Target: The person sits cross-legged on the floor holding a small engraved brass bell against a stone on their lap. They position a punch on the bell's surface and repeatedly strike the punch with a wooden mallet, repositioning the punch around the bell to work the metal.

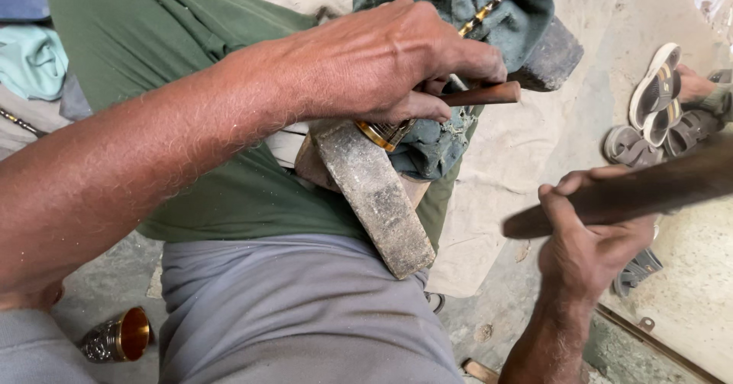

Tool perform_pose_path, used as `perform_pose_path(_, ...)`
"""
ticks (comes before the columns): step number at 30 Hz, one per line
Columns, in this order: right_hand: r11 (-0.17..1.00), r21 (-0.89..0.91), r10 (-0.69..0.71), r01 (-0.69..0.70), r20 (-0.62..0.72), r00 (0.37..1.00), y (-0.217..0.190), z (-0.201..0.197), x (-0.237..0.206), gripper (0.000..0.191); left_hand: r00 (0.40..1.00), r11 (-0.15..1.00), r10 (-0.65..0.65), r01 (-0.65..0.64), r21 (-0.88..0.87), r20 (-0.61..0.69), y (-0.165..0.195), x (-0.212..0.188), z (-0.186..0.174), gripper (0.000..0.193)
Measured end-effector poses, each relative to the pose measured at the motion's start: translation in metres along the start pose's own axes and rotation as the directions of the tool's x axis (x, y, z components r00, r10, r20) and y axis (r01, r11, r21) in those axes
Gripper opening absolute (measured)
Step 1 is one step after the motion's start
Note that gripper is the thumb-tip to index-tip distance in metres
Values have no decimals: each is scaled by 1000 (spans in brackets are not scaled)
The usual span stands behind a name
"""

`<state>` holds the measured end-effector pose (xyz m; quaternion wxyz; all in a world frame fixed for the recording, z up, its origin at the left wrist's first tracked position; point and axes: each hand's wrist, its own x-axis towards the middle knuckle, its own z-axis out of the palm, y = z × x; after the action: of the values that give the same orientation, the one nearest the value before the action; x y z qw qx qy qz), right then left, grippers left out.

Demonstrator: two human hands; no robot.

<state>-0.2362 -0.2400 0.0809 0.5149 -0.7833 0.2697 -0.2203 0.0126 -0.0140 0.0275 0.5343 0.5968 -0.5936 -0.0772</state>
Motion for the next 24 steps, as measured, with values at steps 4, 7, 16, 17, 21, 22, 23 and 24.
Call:
perform_pose_path(4,650,-740,-1,172,225,974,11,-1,-1,23,999,999,-32,31,-13,-27,6,-1,-2,26)
perform_pose_path(7,962,-263,92,-68,80,992,30,6,-16,40,977,991,-70,45,-127,-202,14,-10,-8,48)
perform_pose_path(16,974,-39,228,-225,103,968,46,10,-19,47,980,980,-198,198,6,-1,-7,-2,0,43)
perform_pose_path(17,977,-85,203,-195,102,974,40,9,-17,46,980,980,-199,199,-14,21,-9,0,0,43)
perform_pose_path(21,983,-180,69,-39,162,984,14,8,-10,38,990,985,-137,138,105,-19,-6,7,-4,39)
perform_pose_path(22,972,-233,73,-39,142,987,7,8,-7,34,987,982,-160,159,97,-3,-4,8,-5,40)
perform_pose_path(23,957,-286,77,-39,123,989,1,8,-2,31,983,979,-182,180,91,13,-1,8,-5,41)
perform_pose_path(24,941,-337,80,-41,102,992,-5,9,3,28,979,976,-203,200,84,30,1,9,-4,41)
